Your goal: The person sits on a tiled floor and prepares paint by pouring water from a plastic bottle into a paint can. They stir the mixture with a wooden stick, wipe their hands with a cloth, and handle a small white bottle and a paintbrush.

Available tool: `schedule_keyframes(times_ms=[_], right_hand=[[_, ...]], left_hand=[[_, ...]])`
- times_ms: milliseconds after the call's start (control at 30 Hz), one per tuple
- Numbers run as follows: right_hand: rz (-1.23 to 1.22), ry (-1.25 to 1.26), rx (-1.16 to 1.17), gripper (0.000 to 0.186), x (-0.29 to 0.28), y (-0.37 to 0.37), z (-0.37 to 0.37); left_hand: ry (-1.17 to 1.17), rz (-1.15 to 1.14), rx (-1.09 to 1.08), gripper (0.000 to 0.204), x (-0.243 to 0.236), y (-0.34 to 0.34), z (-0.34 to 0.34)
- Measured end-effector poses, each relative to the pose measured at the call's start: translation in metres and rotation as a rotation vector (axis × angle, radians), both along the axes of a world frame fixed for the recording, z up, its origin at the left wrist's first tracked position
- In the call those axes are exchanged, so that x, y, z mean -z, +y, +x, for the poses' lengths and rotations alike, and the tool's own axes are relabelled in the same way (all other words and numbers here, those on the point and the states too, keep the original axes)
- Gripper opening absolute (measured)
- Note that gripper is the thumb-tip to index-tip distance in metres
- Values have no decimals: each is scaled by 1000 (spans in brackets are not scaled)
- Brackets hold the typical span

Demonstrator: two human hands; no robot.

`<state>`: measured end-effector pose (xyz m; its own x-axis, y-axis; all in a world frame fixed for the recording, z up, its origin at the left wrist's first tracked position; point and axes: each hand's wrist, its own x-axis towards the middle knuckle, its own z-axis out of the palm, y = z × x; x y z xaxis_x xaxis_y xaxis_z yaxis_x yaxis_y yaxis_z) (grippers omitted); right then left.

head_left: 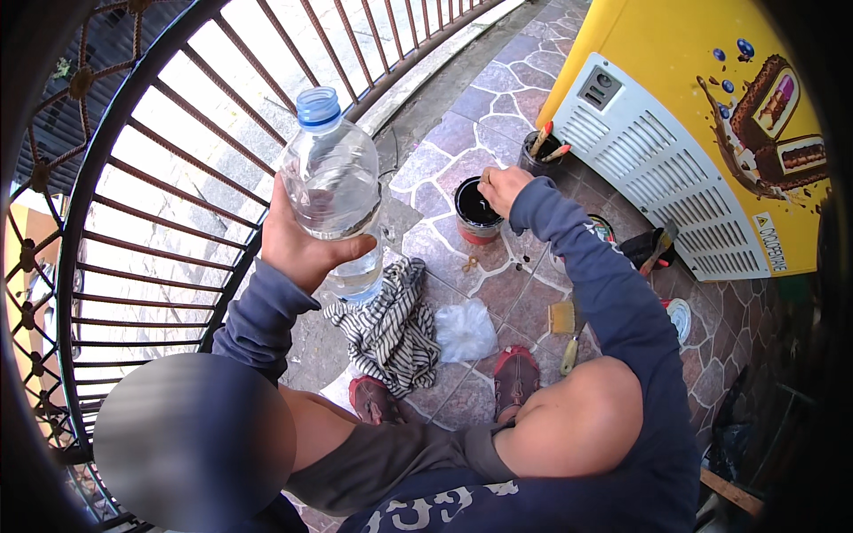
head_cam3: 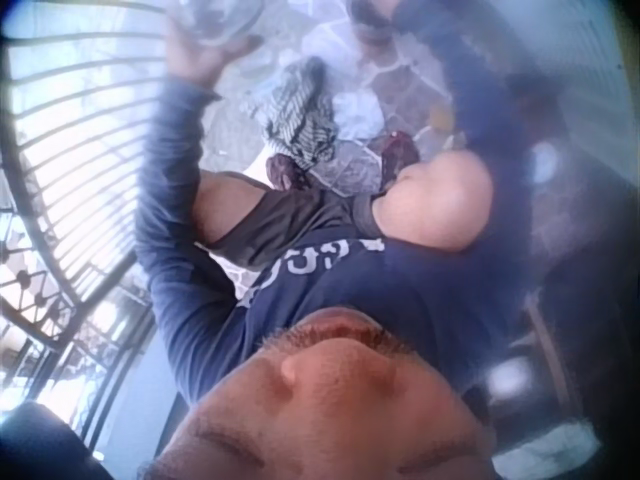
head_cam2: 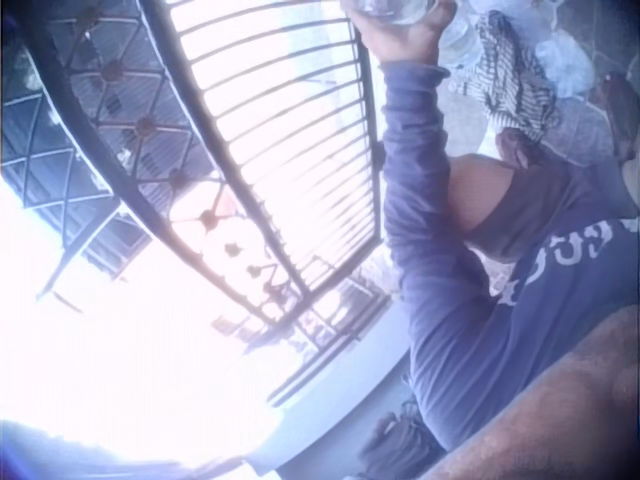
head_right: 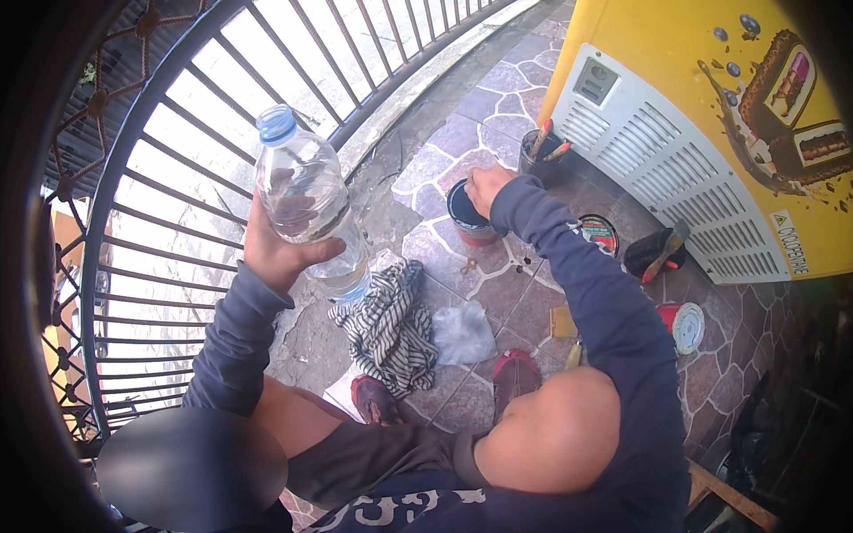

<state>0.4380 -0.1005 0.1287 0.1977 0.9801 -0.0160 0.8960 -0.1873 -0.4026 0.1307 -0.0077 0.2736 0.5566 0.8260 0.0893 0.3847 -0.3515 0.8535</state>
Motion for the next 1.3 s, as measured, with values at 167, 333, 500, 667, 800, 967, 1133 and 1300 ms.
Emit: schedule_keyframes(times_ms=[167,333,500,667,800,967,1133,1300], right_hand=[[45,315,-56,23,-2,1,3],[-4,-84,72,25,-6,1,6],[84,435,-71,28,-4,2,7],[-30,95,60,26,-6,-3,7],[100,436,0,24,-16,-15,4],[190,438,136,22,-48,-29,13],[305,485,206,25,-84,-40,18],[364,511,211,25,-113,-49,15]], left_hand=[[-13,9,64,105,0,2,3],[-47,4,81,105,0,5,7],[5,17,71,104,1,5,9],[-20,62,84,102,2,6,7],[3,48,72,104,5,7,5],[22,65,55,107,6,9,1],[81,85,55,109,8,11,-3],[162,69,36,109,11,16,-6]])
